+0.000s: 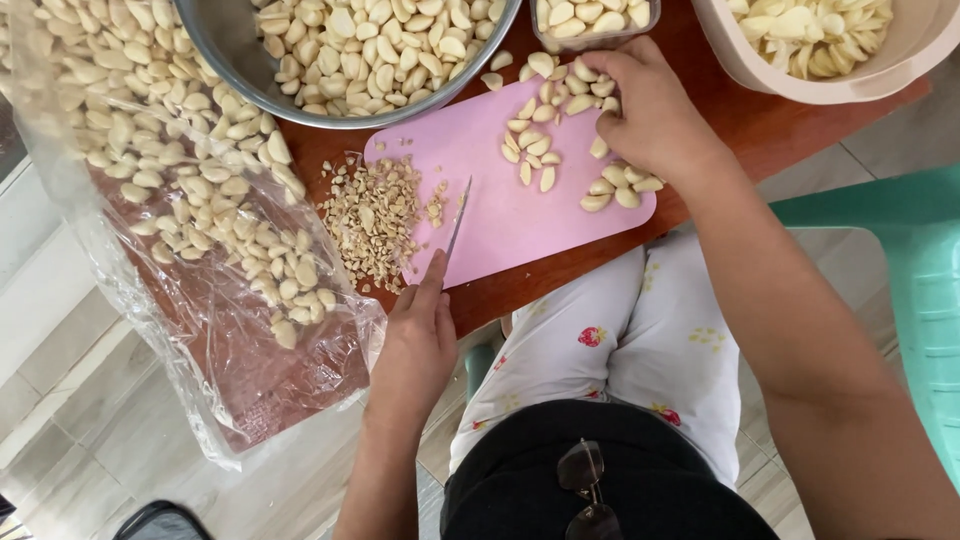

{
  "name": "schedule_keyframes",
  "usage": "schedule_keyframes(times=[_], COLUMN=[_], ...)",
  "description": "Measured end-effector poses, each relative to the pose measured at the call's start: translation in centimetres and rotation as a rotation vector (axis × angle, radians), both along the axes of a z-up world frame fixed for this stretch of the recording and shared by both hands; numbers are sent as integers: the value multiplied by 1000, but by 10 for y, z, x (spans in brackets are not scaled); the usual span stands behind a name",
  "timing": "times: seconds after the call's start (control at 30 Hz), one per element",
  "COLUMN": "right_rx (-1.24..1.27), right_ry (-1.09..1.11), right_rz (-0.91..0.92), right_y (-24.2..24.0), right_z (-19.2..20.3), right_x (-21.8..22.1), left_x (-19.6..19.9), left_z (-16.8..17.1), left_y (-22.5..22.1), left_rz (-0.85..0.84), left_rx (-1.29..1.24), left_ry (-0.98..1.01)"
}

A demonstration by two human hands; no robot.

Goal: A person is cleaning and trimming peeled garlic cloves using a small knife on a pink cutting board.

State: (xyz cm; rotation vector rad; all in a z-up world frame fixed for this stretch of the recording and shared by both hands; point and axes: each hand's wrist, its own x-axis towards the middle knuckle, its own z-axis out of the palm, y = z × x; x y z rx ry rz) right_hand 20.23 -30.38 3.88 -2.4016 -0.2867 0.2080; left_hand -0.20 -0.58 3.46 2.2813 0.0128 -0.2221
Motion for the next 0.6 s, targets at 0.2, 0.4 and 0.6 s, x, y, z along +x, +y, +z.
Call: schedule_keyframes(times=[0.2, 0.4, 0.6], right_rx=[94, 186, 206], right_ry=[54, 55, -63], right_rz=[12, 142, 158], right_y=[21, 30, 10], right_z=[12, 0, 25], right_x=[-5, -12, -17], left_x=[-1, -2, -4], left_z=[-5, -5, -7], left_y=[0, 0, 3], left_rz=[4, -29, 18], left_rx=[-8, 14, 9], left_ry=[-15, -66, 14])
